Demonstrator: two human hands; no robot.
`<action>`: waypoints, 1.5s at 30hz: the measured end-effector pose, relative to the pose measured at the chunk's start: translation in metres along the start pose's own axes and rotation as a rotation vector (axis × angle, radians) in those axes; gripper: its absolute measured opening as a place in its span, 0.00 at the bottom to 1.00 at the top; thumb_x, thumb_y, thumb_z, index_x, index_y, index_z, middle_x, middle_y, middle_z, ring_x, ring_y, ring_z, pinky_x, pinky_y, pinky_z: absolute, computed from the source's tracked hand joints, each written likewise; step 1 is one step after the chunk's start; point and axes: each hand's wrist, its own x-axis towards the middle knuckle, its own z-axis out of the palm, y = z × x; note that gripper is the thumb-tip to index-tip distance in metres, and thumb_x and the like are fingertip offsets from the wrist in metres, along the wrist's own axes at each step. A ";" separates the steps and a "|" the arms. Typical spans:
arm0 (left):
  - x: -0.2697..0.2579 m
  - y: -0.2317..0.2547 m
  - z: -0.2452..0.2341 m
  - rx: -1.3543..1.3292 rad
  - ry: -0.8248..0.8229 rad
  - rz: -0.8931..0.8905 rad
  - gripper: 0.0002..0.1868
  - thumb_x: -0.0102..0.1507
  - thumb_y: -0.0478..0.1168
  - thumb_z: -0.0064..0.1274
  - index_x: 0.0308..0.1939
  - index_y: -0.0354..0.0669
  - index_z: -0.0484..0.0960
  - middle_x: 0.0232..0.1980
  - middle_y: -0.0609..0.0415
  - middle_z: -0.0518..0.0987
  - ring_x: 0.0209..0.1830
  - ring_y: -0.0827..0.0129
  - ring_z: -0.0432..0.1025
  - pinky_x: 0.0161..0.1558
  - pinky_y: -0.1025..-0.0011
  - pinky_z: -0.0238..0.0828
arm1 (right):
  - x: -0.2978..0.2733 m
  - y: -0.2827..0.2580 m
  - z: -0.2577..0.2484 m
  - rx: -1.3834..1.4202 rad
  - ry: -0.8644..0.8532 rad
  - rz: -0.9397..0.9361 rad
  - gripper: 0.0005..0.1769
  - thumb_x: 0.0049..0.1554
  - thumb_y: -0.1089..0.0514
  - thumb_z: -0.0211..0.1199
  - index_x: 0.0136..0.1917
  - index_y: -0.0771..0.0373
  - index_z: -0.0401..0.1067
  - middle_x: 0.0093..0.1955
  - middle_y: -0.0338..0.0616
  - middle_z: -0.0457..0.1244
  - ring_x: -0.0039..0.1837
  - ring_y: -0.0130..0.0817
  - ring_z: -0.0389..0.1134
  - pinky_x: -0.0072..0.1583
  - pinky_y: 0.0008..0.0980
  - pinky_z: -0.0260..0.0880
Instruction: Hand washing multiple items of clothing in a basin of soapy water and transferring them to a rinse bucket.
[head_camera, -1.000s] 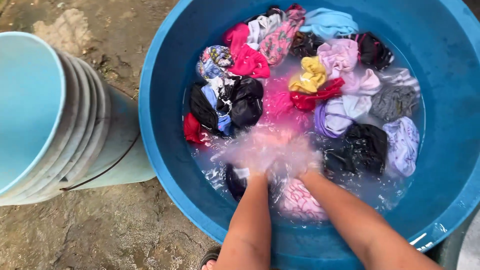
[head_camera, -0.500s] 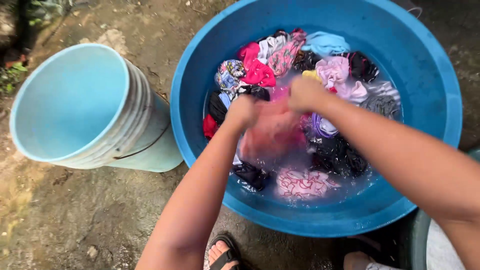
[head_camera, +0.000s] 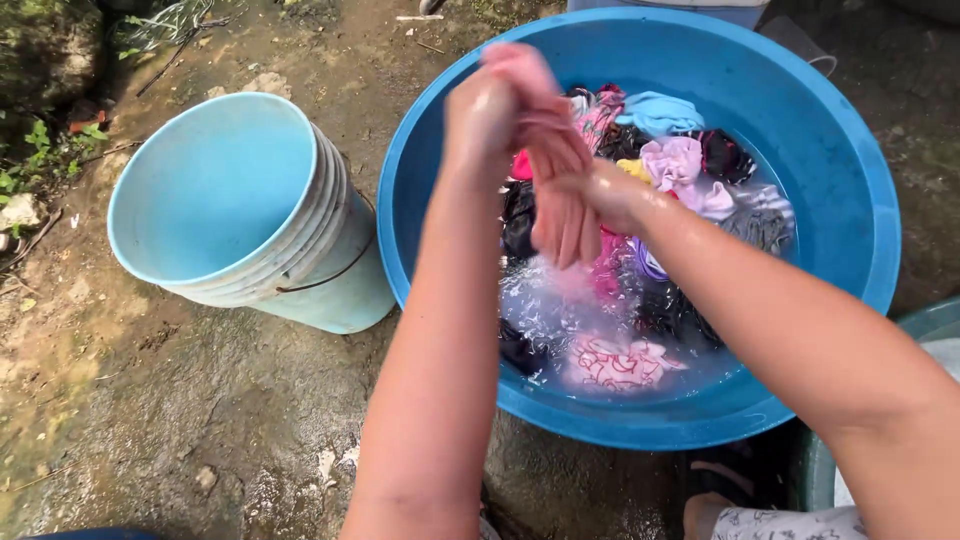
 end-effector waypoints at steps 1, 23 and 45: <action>0.002 -0.009 -0.027 0.003 0.001 -0.002 0.11 0.66 0.41 0.49 0.37 0.38 0.84 0.29 0.56 0.78 0.19 0.76 0.67 0.16 0.73 0.58 | -0.003 -0.007 0.000 0.003 -0.001 0.001 0.25 0.57 0.61 0.66 0.66 0.72 0.70 0.61 0.53 0.69 0.61 0.44 0.71 0.62 0.42 0.73; -0.017 -0.099 0.017 -0.218 0.245 -0.205 0.18 0.67 0.51 0.48 0.44 0.39 0.84 0.48 0.41 0.84 0.46 0.53 0.79 0.51 0.53 0.76 | -0.014 -0.029 0.033 0.575 0.048 0.036 0.32 0.55 0.28 0.56 0.61 0.51 0.73 0.62 0.38 0.69 0.63 0.34 0.70 0.65 0.40 0.70; -0.218 -0.225 -0.003 1.203 -1.104 1.061 0.14 0.52 0.51 0.56 0.36 0.50 0.86 0.51 0.51 0.81 0.52 0.53 0.75 0.46 0.54 0.73 | -0.036 0.133 0.013 -0.999 -0.559 0.756 0.29 0.62 0.45 0.65 0.40 0.79 0.69 0.36 0.58 0.61 0.39 0.51 0.56 0.43 0.57 0.60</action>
